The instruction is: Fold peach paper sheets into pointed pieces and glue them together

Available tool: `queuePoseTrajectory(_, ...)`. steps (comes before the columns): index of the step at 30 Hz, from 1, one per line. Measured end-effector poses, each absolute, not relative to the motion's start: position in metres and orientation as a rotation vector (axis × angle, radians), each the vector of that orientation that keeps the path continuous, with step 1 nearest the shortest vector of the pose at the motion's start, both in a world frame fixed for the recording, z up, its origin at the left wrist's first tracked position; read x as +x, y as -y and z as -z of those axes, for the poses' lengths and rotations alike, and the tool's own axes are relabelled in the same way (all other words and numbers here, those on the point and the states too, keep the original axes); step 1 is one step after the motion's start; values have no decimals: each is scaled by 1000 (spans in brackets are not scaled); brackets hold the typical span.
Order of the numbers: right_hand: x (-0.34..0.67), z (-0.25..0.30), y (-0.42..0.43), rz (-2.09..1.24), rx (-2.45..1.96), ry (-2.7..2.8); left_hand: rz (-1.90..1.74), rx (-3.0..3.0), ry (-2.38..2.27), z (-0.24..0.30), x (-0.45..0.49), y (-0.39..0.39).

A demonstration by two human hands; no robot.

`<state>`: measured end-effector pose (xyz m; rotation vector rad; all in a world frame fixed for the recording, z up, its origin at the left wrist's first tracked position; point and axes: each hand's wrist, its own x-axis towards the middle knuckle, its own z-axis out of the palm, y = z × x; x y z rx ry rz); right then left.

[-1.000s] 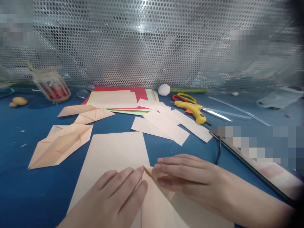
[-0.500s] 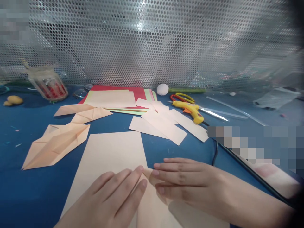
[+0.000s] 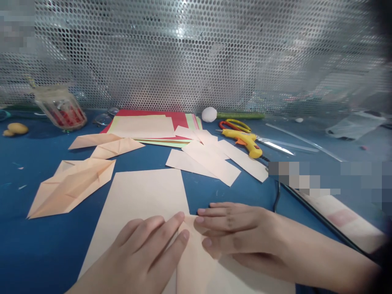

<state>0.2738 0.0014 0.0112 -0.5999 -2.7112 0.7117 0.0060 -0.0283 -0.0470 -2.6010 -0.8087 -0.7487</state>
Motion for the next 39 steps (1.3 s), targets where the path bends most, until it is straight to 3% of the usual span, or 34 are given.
queuePoseTrajectory(11,277,-9,-3,-871,-663,2698,460,-2692,813,29,0,33)
queuePoseTrajectory(22,271,-13,-1,-799,-665,2667,821,-2797,764,62,4,31)
queuePoseTrajectory(39,266,-14,7,-674,-845,2659,527,-2717,654,49,-1,25)
